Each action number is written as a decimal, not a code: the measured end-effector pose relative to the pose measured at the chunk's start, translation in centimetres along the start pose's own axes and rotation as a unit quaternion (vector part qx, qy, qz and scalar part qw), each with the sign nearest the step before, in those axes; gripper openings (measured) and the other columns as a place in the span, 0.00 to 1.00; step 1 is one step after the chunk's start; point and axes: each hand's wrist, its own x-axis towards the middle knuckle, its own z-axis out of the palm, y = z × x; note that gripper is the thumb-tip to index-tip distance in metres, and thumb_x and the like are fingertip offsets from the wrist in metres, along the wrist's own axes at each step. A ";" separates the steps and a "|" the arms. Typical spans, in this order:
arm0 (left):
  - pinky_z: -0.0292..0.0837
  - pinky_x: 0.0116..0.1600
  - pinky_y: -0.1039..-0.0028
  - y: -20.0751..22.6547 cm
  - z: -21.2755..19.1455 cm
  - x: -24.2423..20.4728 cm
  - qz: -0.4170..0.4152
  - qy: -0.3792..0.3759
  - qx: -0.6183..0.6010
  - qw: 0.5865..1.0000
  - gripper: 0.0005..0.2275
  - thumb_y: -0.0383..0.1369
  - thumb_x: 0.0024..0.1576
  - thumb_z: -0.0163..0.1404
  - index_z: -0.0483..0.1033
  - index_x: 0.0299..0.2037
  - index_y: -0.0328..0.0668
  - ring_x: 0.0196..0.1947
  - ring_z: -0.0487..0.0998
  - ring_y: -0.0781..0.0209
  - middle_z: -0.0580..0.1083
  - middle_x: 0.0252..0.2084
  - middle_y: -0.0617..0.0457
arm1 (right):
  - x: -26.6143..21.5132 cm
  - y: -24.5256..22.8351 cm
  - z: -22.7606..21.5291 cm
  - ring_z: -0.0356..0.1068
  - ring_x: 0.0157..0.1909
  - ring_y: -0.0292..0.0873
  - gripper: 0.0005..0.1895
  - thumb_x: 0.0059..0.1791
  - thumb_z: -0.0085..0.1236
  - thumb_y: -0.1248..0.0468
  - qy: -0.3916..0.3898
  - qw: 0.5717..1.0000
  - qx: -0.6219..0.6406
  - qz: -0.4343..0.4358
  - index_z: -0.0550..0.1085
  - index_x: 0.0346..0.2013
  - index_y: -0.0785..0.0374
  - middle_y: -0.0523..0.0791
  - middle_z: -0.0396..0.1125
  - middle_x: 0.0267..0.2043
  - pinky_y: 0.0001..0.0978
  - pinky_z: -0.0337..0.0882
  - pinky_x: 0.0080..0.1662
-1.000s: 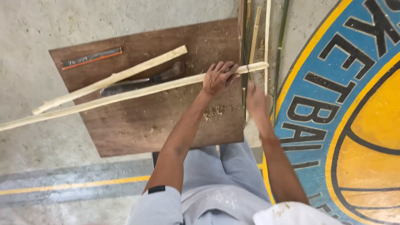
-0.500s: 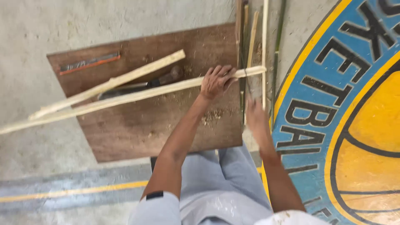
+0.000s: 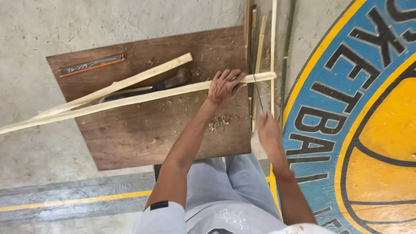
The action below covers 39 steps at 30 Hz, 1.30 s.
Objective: The person is using a machete and a hand saw to shape and smooth bamboo sticks on a wooden board.
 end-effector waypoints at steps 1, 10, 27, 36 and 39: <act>0.70 0.48 0.64 -0.2 0.3 0.7 0.002 0.005 -0.001 1.000 0.17 0.47 0.61 0.52 0.78 0.56 0.53 0.47 0.73 0.59 0.74 0.53 0.58 | -0.8 -0.1 -1.3 0.66 0.43 0.79 0.26 0.59 0.36 0.48 0.005 1.000 -0.002 -0.002 0.72 0.48 0.69 0.71 0.68 0.36 0.67 0.66 0.43; 0.73 0.50 0.68 -1.1 1.6 -0.8 -0.106 -0.084 0.011 0.991 0.18 0.50 0.67 0.47 0.75 0.61 0.56 0.45 0.73 0.63 0.74 0.50 0.61 | -3.7 -1.7 -3.3 0.67 0.42 0.76 0.25 0.60 0.36 0.48 -0.021 1.000 0.009 0.012 0.70 0.41 0.68 0.67 0.69 0.34 0.65 0.67 0.40; 0.73 0.48 0.68 -1.4 2.3 -1.5 0.000 -0.081 0.018 0.997 0.18 0.49 0.67 0.45 0.75 0.60 0.52 0.45 0.73 0.60 0.74 0.50 0.55 | -7.0 1.2 -5.4 0.68 0.41 0.76 0.25 0.60 0.37 0.49 -0.017 1.000 0.006 0.004 0.70 0.39 0.69 0.67 0.68 0.32 0.65 0.66 0.36; 0.71 0.50 0.69 -0.4 1.1 -1.1 -0.021 -0.088 0.016 0.996 0.17 0.49 0.65 0.47 0.75 0.59 0.56 0.47 0.72 0.60 0.73 0.51 0.58 | -7.3 0.0 -4.7 0.71 0.38 0.75 0.27 0.60 0.36 0.48 -0.055 0.997 -0.015 0.048 0.70 0.38 0.70 0.67 0.69 0.28 0.64 0.69 0.36; 0.71 0.52 0.67 -0.2 2.0 -1.8 -0.034 -0.109 0.020 0.993 0.17 0.49 0.65 0.46 0.76 0.59 0.57 0.47 0.72 0.61 0.74 0.51 0.58 | -5.8 -1.1 -5.1 0.72 0.37 0.74 0.26 0.60 0.35 0.48 -0.068 0.996 -0.014 0.063 0.70 0.39 0.69 0.66 0.70 0.28 0.63 0.70 0.36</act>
